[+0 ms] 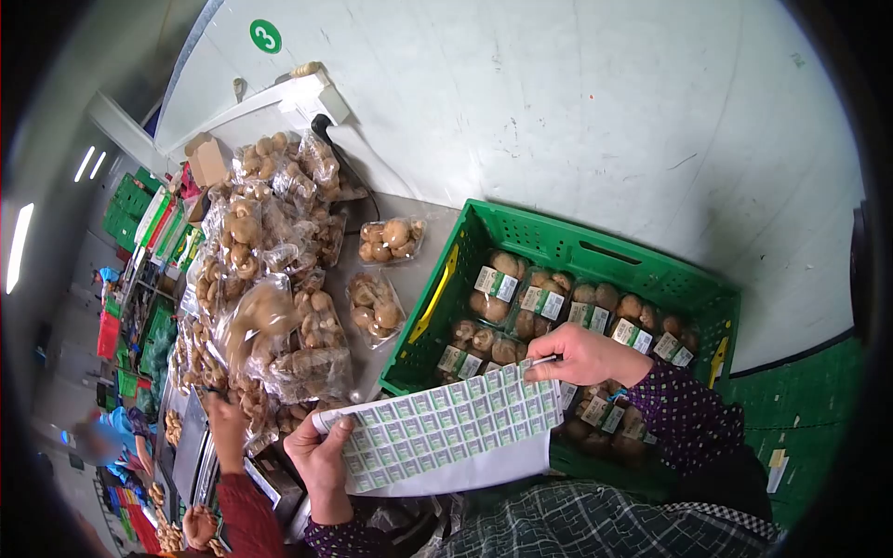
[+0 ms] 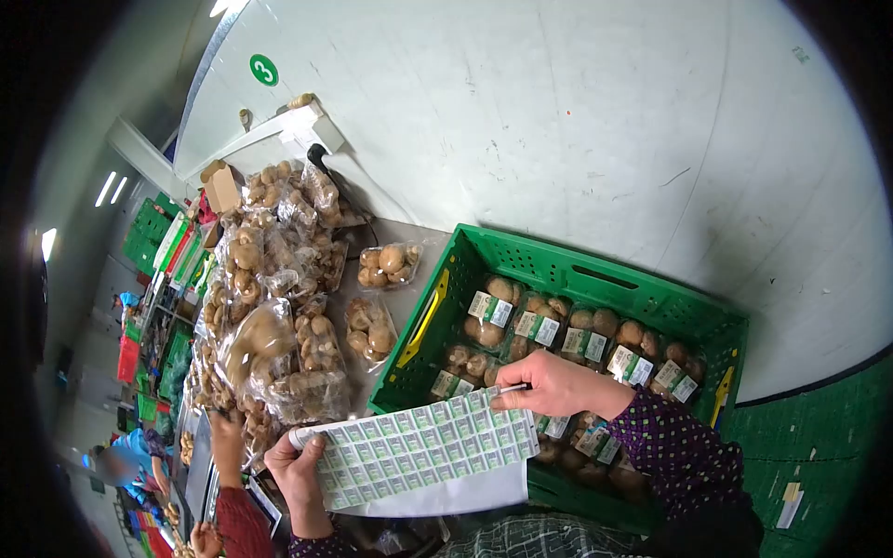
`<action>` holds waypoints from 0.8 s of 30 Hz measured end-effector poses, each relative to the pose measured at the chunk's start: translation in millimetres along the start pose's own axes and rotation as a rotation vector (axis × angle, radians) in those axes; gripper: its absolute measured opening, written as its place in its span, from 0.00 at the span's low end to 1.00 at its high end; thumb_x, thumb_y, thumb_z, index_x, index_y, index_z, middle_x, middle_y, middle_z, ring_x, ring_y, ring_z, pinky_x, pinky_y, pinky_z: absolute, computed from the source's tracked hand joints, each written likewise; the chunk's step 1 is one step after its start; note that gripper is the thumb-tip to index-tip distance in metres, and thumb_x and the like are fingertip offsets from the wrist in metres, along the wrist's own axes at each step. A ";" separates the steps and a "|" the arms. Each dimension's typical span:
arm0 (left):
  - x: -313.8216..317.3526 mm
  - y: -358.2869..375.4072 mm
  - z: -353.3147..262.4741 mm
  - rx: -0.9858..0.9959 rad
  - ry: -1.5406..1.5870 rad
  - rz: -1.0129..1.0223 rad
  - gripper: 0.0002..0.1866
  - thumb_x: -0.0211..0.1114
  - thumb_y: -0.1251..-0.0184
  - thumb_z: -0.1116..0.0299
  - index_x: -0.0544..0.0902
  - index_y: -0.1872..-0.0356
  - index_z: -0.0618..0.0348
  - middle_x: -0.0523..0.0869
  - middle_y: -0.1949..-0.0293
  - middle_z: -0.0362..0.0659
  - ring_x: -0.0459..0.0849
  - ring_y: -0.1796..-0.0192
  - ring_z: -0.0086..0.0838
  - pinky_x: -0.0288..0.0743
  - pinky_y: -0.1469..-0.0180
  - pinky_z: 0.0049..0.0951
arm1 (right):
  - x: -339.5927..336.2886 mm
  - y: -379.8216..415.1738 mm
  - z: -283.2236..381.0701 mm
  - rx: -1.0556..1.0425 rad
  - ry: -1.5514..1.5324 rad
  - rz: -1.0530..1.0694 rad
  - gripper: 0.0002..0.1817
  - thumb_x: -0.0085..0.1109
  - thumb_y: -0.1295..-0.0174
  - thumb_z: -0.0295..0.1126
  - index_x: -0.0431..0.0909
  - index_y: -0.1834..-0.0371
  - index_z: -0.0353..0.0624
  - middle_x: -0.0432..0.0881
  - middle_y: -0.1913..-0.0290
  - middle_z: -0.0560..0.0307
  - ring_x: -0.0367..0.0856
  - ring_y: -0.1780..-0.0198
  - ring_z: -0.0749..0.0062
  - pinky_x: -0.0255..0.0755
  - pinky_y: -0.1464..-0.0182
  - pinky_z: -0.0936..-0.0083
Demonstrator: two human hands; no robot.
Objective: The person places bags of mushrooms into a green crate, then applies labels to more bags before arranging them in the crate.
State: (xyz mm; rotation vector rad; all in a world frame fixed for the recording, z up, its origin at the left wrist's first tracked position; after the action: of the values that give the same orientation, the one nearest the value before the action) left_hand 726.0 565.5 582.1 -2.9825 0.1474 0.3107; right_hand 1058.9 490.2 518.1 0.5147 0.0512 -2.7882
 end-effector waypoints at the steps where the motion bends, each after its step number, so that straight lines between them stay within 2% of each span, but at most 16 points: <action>1: -3.2 3.4 2.1 -0.036 -0.015 -0.043 0.04 0.70 0.44 0.78 0.84 0.69 0.68 0.85 0.73 0.37 0.77 0.72 0.17 0.71 0.65 0.18 | 2.8 0.0 -1.1 0.009 0.006 0.036 0.10 0.64 0.39 0.34 0.79 0.68 0.36 0.76 0.79 0.58 0.70 0.74 0.81 0.64 0.71 0.77; 3: -2.2 6.4 -1.9 0.039 -0.062 -0.053 0.04 0.71 0.44 0.77 0.84 0.70 0.67 0.83 0.75 0.35 0.75 0.74 0.14 0.68 0.68 0.16 | 8.8 -1.6 -1.8 0.025 0.017 0.102 0.10 0.63 0.38 0.34 0.79 0.67 0.36 0.76 0.78 0.59 0.69 0.74 0.80 0.64 0.70 0.77; 4: -2.8 6.8 -3.3 0.079 -0.100 -0.029 0.04 0.71 0.44 0.78 0.84 0.70 0.67 0.84 0.75 0.35 0.75 0.74 0.14 0.68 0.68 0.16 | 9.4 -2.8 11.5 -0.095 -0.068 0.000 0.10 0.63 0.38 0.34 0.79 0.66 0.36 0.77 0.77 0.59 0.69 0.74 0.82 0.65 0.70 0.77; 6: -2.1 9.3 -6.4 0.140 -0.142 -0.009 0.04 0.72 0.44 0.77 0.85 0.69 0.67 0.84 0.75 0.34 0.74 0.73 0.13 0.68 0.68 0.16 | 20.1 -6.5 1.3 -0.006 -0.089 0.069 0.10 0.64 0.39 0.34 0.79 0.65 0.36 0.78 0.75 0.59 0.71 0.72 0.82 0.66 0.69 0.78; 7: -2.1 10.2 -5.1 0.118 -0.144 -0.004 0.05 0.72 0.44 0.77 0.85 0.69 0.67 0.83 0.75 0.34 0.74 0.74 0.13 0.68 0.68 0.16 | 24.8 -8.4 -3.9 0.033 -0.098 0.107 0.11 0.64 0.39 0.34 0.79 0.64 0.36 0.79 0.75 0.59 0.72 0.72 0.82 0.67 0.68 0.78; 8: -3.3 11.3 -4.2 0.094 -0.147 -0.002 0.05 0.72 0.44 0.77 0.85 0.70 0.67 0.83 0.76 0.33 0.74 0.74 0.13 0.67 0.69 0.16 | 27.6 -8.5 -6.0 0.076 -0.080 0.184 0.12 0.65 0.41 0.34 0.80 0.61 0.37 0.81 0.70 0.58 0.77 0.69 0.78 0.70 0.65 0.78; 11: -5.1 13.4 4.1 0.039 -0.141 0.007 0.05 0.72 0.44 0.76 0.85 0.70 0.66 0.83 0.76 0.33 0.73 0.73 0.13 0.68 0.69 0.16 | 23.6 -14.4 1.2 -0.061 0.014 0.090 0.12 0.64 0.41 0.34 0.81 0.61 0.37 0.80 0.74 0.55 0.78 0.70 0.73 0.71 0.66 0.74; 12: -1.7 13.7 7.2 0.003 -0.130 0.005 0.05 0.72 0.44 0.76 0.85 0.70 0.66 0.83 0.75 0.33 0.74 0.73 0.13 0.68 0.69 0.16 | 23.0 -18.6 6.4 -0.154 -0.002 -0.010 0.12 0.65 0.42 0.34 0.81 0.62 0.37 0.81 0.72 0.53 0.81 0.69 0.69 0.74 0.65 0.73; 15: 9.4 16.5 15.6 -0.073 -0.116 0.019 0.05 0.71 0.43 0.77 0.85 0.69 0.67 0.85 0.73 0.35 0.75 0.73 0.13 0.68 0.68 0.15 | 38.4 -34.9 14.8 -0.184 0.018 0.088 0.14 0.68 0.45 0.33 0.81 0.58 0.37 0.82 0.64 0.54 0.82 0.66 0.70 0.75 0.62 0.73; 19: 14.9 18.7 27.6 -0.179 -0.086 0.034 0.05 0.70 0.41 0.77 0.85 0.67 0.68 0.85 0.72 0.35 0.75 0.72 0.13 0.69 0.67 0.16 | 54.6 -33.5 5.0 -0.015 0.159 0.110 0.08 0.66 0.44 0.33 0.82 0.64 0.42 0.83 0.65 0.56 0.83 0.67 0.70 0.75 0.65 0.76; 20: 15.4 20.5 31.0 -0.216 -0.087 0.041 0.05 0.70 0.41 0.76 0.85 0.67 0.68 0.85 0.72 0.35 0.75 0.72 0.13 0.70 0.67 0.16 | 58.1 -30.2 4.1 -0.013 0.176 0.061 0.05 0.65 0.45 0.33 0.82 0.67 0.45 0.82 0.68 0.59 0.83 0.68 0.68 0.75 0.67 0.74; 23: 12.0 23.5 47.0 -0.291 -0.140 0.065 0.06 0.70 0.40 0.75 0.85 0.66 0.68 0.85 0.72 0.36 0.75 0.72 0.13 0.70 0.69 0.16 | 67.1 -21.5 3.3 -0.085 0.319 -0.105 0.04 0.65 0.46 0.32 0.81 0.70 0.47 0.80 0.71 0.61 0.82 0.69 0.66 0.75 0.69 0.70; 24: 11.8 23.0 51.4 -0.321 -0.149 0.069 0.06 0.70 0.40 0.75 0.85 0.66 0.68 0.85 0.72 0.36 0.75 0.72 0.13 0.69 0.69 0.16 | 71.1 -18.7 3.2 -0.160 0.352 -0.183 0.04 0.62 0.46 0.32 0.77 0.71 0.48 0.76 0.73 0.60 0.81 0.71 0.68 0.74 0.72 0.67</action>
State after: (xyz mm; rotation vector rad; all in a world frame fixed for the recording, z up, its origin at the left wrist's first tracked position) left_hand 724.8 549.5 526.9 -3.2571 0.2017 0.6179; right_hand 988.9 487.2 495.6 0.9956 0.4125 -2.7972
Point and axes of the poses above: each hand's wrist, its own y-axis away from the middle knuckle, its own x-axis out of the palm, z = x × y, the point moved 6 cm from there along -y, towards the middle knuckle
